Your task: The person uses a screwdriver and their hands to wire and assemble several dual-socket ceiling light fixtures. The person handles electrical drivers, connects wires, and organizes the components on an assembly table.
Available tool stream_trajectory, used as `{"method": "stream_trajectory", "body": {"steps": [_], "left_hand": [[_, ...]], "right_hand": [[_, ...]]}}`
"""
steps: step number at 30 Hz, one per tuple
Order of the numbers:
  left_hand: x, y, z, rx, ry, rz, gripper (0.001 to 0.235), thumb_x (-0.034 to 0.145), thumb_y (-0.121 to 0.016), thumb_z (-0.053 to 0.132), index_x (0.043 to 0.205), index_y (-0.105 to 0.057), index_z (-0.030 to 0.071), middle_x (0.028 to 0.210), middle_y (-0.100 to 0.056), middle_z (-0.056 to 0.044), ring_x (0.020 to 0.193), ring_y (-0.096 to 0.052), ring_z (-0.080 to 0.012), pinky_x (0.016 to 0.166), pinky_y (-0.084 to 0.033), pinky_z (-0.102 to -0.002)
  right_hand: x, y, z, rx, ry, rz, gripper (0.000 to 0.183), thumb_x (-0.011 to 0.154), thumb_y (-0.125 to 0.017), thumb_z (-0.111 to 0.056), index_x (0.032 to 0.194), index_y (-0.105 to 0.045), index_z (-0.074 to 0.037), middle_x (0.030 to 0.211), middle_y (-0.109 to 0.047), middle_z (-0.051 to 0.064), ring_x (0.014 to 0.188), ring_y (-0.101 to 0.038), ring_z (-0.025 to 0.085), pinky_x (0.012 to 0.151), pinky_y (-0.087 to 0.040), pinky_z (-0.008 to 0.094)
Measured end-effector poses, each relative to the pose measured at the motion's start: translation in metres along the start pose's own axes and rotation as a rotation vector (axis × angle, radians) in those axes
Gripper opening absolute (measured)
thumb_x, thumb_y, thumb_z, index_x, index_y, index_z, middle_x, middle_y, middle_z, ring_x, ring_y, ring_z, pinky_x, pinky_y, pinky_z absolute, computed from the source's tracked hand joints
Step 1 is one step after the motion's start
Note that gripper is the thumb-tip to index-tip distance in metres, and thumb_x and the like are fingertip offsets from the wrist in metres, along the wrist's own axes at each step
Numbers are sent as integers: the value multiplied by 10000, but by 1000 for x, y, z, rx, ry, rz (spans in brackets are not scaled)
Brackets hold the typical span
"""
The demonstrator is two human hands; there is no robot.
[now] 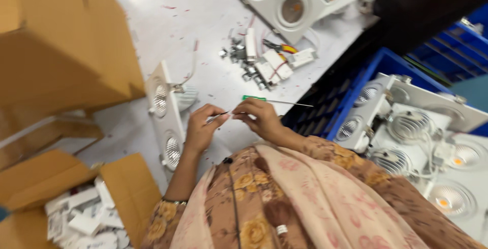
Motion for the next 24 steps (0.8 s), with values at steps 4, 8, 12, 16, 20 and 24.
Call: {"method": "stream_trajectory", "body": {"steps": [4, 8, 12, 16, 20, 24], "left_hand": [[-4, 5, -7, -67, 5, 3, 138, 888, -752, 130, 929, -730, 0, 862, -692, -18, 844, -612, -106, 794, -481, -251], [-2, 2, -16, -174, 132, -69, 137, 924, -675, 125, 943, -720, -3, 928, -757, -48, 901, -677, -115, 874, -498, -260], [-4, 1, -28, -235, 211, -97, 131, 953, -659, 100, 962, -717, -18, 940, -753, -79, 918, -645, -123, 911, -472, -267], [-5, -2, -35, -292, 215, -103, 114, 952, -680, 104, 953, -709, -6, 916, -732, -53, 908, -626, -115, 899, -463, -269], [-6, 4, 3, 96, -77, 38, 90, 913, -738, 132, 939, -709, 51, 962, -661, -46, 938, -621, -152, 885, -463, -279], [-15, -6, 50, 537, -358, 128, 93, 861, -743, 166, 937, -714, 123, 971, -686, -7, 989, -635, -184, 1029, -396, -384]], "right_hand": [[7, -1, -9, -37, 122, 58, 209, 831, -833, -67, 992, -710, -116, 930, -695, 37, 756, -658, 237, 644, -495, 368], [8, 9, -18, -223, 175, 31, 134, 890, -788, -136, 999, -715, -159, 956, -690, -21, 691, -603, 190, 627, -460, 339], [10, 20, -36, -224, 314, 13, 92, 937, -733, -139, 1016, -703, -175, 977, -669, -47, 729, -629, 160, 672, -467, 319], [12, 18, -33, -185, 182, 6, 102, 969, -739, -210, 968, -679, -128, 881, -632, -17, 670, -597, 191, 665, -471, 324], [2, -3, 5, 136, -332, -59, 121, 959, -699, -223, 925, -669, -111, 772, -645, -27, 648, -658, 142, 640, -510, 290], [-41, -62, 59, 969, -991, -35, 148, 955, -665, -161, 871, -648, -40, 717, -636, 19, 625, -660, 190, 683, -530, 324]]}}
Point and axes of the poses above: each hand's wrist, its own x-axis towards the middle knuckle, its own y-axis out of the back of the hand, z = x × y, the point moved 8 cm from there along x, towards the middle knuckle
